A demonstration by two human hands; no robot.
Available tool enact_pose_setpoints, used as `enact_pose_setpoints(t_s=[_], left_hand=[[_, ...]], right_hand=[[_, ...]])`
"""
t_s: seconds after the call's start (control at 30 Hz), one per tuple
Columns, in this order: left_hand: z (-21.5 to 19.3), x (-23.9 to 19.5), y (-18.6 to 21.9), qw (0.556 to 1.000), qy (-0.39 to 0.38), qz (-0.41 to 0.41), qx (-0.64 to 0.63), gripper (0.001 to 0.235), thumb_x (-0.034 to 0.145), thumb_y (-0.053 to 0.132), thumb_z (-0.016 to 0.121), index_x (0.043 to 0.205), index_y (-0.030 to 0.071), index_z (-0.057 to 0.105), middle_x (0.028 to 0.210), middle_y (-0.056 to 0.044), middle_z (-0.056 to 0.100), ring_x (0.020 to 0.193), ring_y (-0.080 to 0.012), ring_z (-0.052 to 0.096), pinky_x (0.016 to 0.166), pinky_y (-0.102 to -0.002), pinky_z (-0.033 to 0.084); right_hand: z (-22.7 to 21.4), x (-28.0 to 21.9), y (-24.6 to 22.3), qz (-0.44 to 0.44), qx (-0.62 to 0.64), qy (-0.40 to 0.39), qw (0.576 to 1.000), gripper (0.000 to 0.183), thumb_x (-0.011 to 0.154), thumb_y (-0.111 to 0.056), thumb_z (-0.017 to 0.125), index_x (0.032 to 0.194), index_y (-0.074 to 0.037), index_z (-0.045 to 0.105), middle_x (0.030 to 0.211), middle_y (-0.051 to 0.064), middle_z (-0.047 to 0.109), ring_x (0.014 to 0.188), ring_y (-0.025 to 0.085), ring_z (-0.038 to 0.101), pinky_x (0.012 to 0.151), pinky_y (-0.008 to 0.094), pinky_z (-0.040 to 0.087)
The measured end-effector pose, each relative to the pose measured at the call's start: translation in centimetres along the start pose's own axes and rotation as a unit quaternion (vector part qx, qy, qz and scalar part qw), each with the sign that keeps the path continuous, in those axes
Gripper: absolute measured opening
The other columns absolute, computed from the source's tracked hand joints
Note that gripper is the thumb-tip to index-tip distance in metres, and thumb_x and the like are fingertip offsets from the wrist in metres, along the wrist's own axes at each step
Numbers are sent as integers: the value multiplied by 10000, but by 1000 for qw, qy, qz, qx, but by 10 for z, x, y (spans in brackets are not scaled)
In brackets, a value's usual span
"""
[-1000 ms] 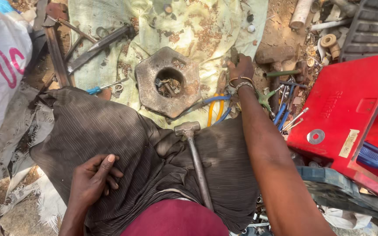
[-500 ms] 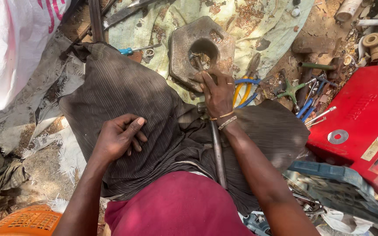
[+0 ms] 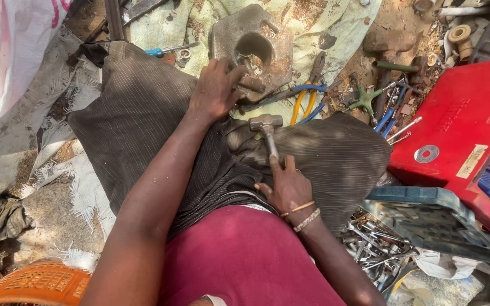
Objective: The person uses a hammer and a chisel to break apart a small metal component on a stone anvil. They then use pliers to separate the resulting pieces and place them into a nearby bag.
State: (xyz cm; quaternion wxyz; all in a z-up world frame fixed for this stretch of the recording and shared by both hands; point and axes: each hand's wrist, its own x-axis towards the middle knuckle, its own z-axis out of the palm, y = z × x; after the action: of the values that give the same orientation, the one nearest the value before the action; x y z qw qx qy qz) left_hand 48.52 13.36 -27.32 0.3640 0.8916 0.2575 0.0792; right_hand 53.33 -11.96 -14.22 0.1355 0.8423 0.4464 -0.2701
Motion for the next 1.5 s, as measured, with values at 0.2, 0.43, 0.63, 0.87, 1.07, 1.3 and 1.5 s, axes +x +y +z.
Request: enact_pose_setpoints(t_s=[0.2, 0.43, 0.63, 0.87, 1.07, 1.3, 1.5], left_hand=[[8, 2, -1, 1000, -3, -6, 6, 319, 895, 267, 819, 1200, 212, 745, 1212, -42, 603, 1048, -211, 534, 931, -374, 489], [-8, -1, 8, 1000, -14, -24, -2, 334, 847, 265, 809, 1166, 192, 739, 1204, -58, 601, 1109, -235, 526, 973, -406, 440], [-7, -10, 3, 998, 32, 36, -30, 257, 989, 247, 719, 1222, 138, 711, 1155, -89, 650, 1125, -283, 557, 988, -444, 434], [11, 0, -11, 894, -52, -108, -432, 305, 1053, 338, 539, 1213, 122, 684, 993, -52, 698, 861, -159, 681, 839, -435, 572], [17, 6, -26, 863, -61, -125, -486, 363, 1097, 356, 523, 1020, 59, 717, 849, -40, 741, 740, -129, 592, 763, -330, 507], [16, 4, -21, 864, -52, -124, -485, 383, 1041, 398, 547, 1190, 78, 696, 838, -19, 727, 754, -113, 627, 761, -322, 528], [11, 2, -18, 875, -50, -98, -471, 407, 1060, 415, 560, 1151, 46, 705, 863, -36, 726, 789, -134, 672, 755, -336, 564]], right_hand=[[19, 6, 22, 134, 189, -90, 969, 737, 822, -241, 777, 1464, -98, 444, 1013, 181, 727, 808, 339, 740, 704, 444, 586], [67, 62, 44, 154, 879, -198, 405, 372, 993, -187, 663, 1287, -31, 497, 887, 69, 665, 617, 137, 622, 495, 252, 512], [88, 59, 54, 133, 889, -221, 378, 266, 1029, -204, 615, 1240, -57, 549, 743, -7, 562, 515, 54, 498, 417, 204, 437], [87, 54, 40, 135, 867, -196, 437, 258, 1030, -207, 607, 1230, -133, 463, 734, -17, 561, 496, 58, 516, 405, 227, 459], [85, 55, 37, 148, 857, -176, 462, 303, 1022, -195, 611, 1278, -102, 479, 726, -15, 561, 486, 52, 519, 391, 223, 463], [82, 53, 34, 142, 855, -179, 467, 298, 1012, -190, 611, 1266, -105, 481, 723, -16, 567, 485, 58, 527, 388, 228, 467], [80, 53, 33, 150, 847, -171, 481, 265, 1013, -194, 622, 1243, -117, 515, 710, -22, 560, 473, 52, 519, 379, 223, 459]])
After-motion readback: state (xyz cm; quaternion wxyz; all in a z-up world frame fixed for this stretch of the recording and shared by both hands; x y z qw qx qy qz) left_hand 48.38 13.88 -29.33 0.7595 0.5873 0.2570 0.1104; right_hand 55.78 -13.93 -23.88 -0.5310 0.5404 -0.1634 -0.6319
